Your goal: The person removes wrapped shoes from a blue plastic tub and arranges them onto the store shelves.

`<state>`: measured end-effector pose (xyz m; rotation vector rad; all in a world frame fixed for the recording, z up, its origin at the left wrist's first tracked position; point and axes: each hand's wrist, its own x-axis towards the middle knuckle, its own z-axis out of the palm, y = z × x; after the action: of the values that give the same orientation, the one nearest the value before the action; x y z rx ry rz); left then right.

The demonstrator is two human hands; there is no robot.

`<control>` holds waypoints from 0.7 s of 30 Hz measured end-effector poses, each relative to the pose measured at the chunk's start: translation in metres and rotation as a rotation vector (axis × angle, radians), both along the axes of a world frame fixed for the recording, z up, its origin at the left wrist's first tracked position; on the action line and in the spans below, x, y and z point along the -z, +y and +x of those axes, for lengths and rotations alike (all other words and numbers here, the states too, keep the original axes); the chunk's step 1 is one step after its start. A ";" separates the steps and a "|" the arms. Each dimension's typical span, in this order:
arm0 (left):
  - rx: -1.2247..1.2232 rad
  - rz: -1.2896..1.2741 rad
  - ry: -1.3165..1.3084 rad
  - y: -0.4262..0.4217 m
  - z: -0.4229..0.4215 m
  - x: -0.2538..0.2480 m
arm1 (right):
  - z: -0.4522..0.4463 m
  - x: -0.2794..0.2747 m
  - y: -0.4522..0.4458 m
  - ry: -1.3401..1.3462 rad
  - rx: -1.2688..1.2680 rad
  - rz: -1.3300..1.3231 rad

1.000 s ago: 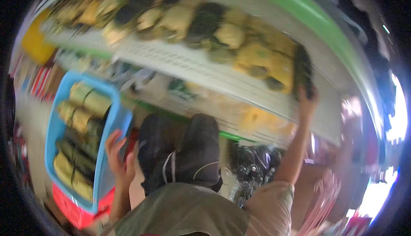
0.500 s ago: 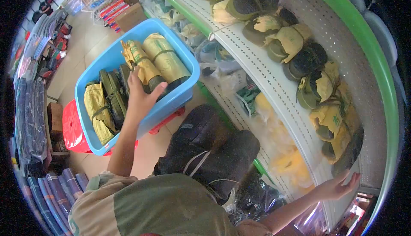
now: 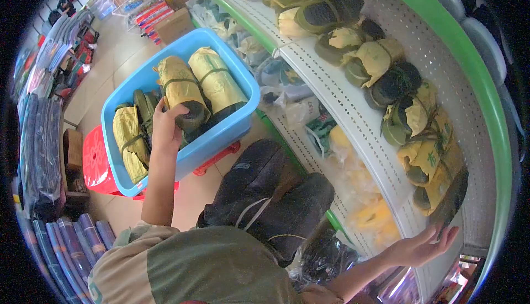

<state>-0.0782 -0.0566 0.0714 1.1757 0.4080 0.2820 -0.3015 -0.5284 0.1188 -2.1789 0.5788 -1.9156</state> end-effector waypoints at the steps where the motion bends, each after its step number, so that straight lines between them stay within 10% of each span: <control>1: 0.027 -0.067 0.003 0.007 0.000 0.000 | 0.000 -0.001 0.003 0.007 0.003 0.005; 11: 0.244 -0.374 -0.388 0.048 -0.049 -0.011 | 0.003 0.003 0.029 0.039 -0.059 0.060; 21: 0.516 -0.175 -0.500 -0.062 -0.095 -0.019 | 0.067 0.033 0.175 0.343 -1.633 0.982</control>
<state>-0.1733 -0.1189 0.0900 0.9583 -0.3041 0.0792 -0.2340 -0.3530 0.0860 -1.3130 -0.2519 -0.2454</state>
